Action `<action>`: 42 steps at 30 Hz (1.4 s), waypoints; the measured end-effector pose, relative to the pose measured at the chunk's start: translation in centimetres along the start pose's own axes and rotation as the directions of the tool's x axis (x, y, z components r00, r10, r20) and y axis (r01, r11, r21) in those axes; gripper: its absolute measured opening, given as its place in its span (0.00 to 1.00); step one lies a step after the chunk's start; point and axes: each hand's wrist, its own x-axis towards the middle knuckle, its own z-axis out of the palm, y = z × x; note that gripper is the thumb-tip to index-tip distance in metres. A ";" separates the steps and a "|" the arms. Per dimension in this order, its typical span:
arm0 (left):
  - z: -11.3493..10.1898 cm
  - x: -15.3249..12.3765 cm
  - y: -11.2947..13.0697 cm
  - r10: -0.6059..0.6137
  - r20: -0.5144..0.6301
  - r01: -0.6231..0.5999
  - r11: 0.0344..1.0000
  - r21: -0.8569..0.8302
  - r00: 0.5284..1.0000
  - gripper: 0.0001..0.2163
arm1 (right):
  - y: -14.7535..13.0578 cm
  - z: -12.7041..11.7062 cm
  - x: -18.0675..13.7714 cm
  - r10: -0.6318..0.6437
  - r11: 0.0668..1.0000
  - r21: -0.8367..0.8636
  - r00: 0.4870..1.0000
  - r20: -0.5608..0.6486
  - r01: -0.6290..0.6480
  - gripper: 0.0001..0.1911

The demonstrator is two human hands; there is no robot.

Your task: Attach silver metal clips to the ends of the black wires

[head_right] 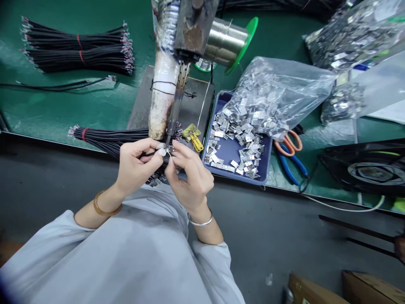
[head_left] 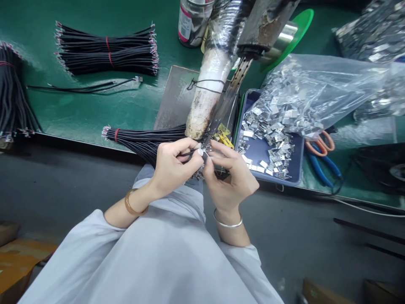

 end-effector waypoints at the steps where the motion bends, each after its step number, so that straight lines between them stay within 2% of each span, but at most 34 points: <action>1: -0.1 0.0 0.0 -0.012 0.010 0.012 1.000 0.002 1.000 0.06 | 0.0 -0.1 -0.1 -0.008 1.000 0.005 1.000 0.005 0.008 0.09; 6: -0.4 -0.1 -0.1 -0.021 0.088 0.018 0.999 0.037 0.996 0.07 | 0.3 -0.5 -0.7 -0.022 1.000 0.006 0.998 0.058 0.021 0.09; 9: -0.5 -0.3 -0.4 0.060 0.103 -0.068 0.995 0.072 0.993 0.07 | 0.4 -0.6 -0.9 0.036 0.998 0.043 0.999 0.033 -0.038 0.07; 11: -0.6 -0.5 -0.7 0.133 0.122 -0.145 0.985 0.097 0.984 0.07 | 0.5 -0.7 -0.8 0.138 0.985 0.097 0.990 0.028 -0.140 0.05; 14: -0.9 -0.6 -1.0 0.272 0.167 -0.295 0.947 0.128 0.948 0.08 | 0.5 -0.8 -0.2 0.342 0.903 0.211 0.924 0.173 -0.374 0.04; 17: -1.6 -0.4 -1.2 0.343 0.212 -0.370 0.923 0.106 0.915 0.07 | 0.5 -1.0 0.4 0.395 0.804 0.311 0.846 0.359 -0.507 0.07; 18: -1.9 -0.2 -1.2 0.331 0.226 -0.357 0.931 0.081 0.916 0.07 | 0.5 -1.1 0.5 0.381 0.799 0.324 0.844 0.379 -0.506 0.07; 20: -2.4 0.0 -1.2 0.284 0.258 -0.297 0.955 0.015 0.924 0.07 | 0.6 -1.0 0.4 0.325 0.860 0.286 0.885 0.334 -0.424 0.06; 23: -2.6 0.1 -1.2 0.204 0.285 -0.201 0.979 -0.039 0.936 0.08 | 0.9 -0.7 -0.1 0.102 0.987 0.103 0.975 0.198 -0.124 0.04; 25: -2.4 0.0 -1.2 0.138 0.265 -0.137 0.990 -0.025 0.954 0.09 | 1.0 -0.5 -0.4 -0.038 0.999 0.005 0.987 0.155 0.038 0.05; 26: -2.2 -0.2 -1.2 0.110 0.244 -0.110 0.994 -0.012 0.963 0.09 | 1.0 -0.5 -0.5 -0.063 0.998 -0.017 0.989 0.136 0.066 0.06; 31: -1.2 -0.7 -1.2 0.077 0.119 -0.080 0.997 0.018 0.990 0.09 | 0.8 -0.4 -0.9 -0.067 0.995 -0.075 0.998 0.003 0.067 0.07; 35: -0.6 -0.9 -0.9 0.044 0.029 -0.045 0.998 0.039 0.999 0.08 | 0.5 -0.3 -1.0 -0.112 0.988 -0.105 0.993 0.029 0.114 0.09; 42: 0.3 -0.5 -1.0 0.111 -0.053 -0.104 0.987 0.123 0.992 0.09 | 0.7 0.5 -0.6 0.055 0.998 0.026 0.999 -0.003 -0.054 0.08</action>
